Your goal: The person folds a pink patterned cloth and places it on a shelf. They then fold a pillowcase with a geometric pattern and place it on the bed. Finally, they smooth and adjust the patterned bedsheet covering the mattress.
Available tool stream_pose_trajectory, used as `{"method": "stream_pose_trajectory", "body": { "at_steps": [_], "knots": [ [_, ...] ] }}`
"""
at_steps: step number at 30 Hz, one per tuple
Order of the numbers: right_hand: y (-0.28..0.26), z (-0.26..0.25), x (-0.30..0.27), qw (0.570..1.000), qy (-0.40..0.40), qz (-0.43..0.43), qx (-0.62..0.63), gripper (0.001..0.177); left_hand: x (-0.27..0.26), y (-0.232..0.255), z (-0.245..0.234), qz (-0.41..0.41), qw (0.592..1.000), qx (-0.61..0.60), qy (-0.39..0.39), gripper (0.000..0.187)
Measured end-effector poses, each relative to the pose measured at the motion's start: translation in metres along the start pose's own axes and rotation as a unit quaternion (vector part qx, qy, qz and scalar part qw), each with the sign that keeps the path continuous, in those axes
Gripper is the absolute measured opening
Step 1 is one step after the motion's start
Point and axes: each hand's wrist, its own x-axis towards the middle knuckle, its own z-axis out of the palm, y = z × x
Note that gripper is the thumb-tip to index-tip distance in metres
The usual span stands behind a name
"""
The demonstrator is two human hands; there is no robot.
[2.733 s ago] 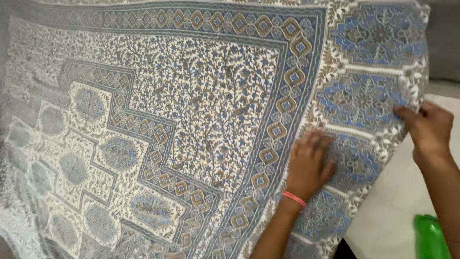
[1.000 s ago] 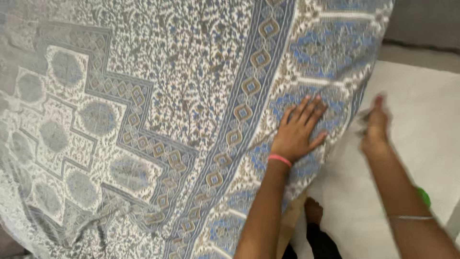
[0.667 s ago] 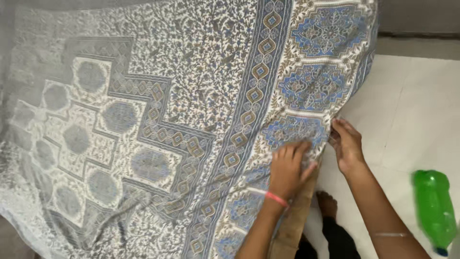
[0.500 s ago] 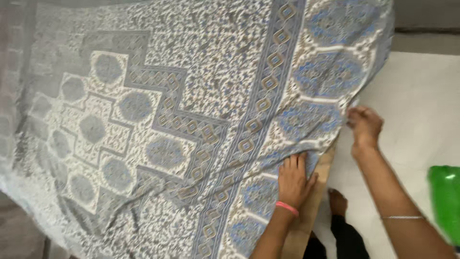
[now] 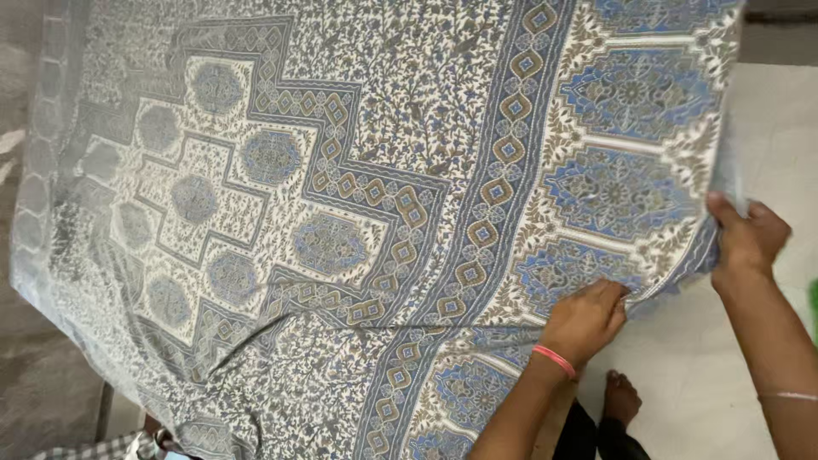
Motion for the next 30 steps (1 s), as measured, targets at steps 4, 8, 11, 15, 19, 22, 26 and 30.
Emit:
{"method": "stream_pose_trajectory", "body": {
  "at_steps": [4,8,11,15,19,22,26,30],
  "knots": [
    [0.044,-0.024,0.02,0.98,0.161,-0.005,-0.12,0.031,-0.005,-0.005,0.007,0.011,0.995,0.041,-0.085,0.021],
    [0.025,-0.005,-0.007,0.939,0.166,-0.101,-0.285,0.054,-0.001,-0.003,-0.005,0.023,0.991,0.025,-0.128,0.026],
    [-0.015,0.038,-0.059,0.883,0.099,-0.268,-0.372,0.057,0.024,-0.011,-0.018,0.059,0.994,0.083,-0.03,0.033],
    [-0.057,0.11,-0.123,0.84,-0.06,-0.365,-0.397,0.05,0.038,-0.038,-0.025,0.006,0.975,0.206,0.081,0.058],
    [-0.051,0.134,-0.137,0.767,-0.136,-0.404,-0.479,0.065,0.011,-0.06,-0.016,-0.023,0.961,0.271,0.048,0.069],
    [-0.028,0.121,-0.141,0.75,-0.114,-0.406,-0.51,0.067,0.0,-0.07,-0.012,-0.015,0.956,0.29,0.027,0.068],
    [-0.016,0.12,-0.135,0.745,-0.105,-0.404,-0.52,0.066,-0.004,-0.07,-0.009,-0.019,0.958,0.287,0.015,0.069],
    [-0.015,0.12,-0.133,0.734,-0.098,-0.411,-0.532,0.066,-0.001,-0.07,-0.011,0.0,0.952,0.306,0.03,0.068]
  ]
}}
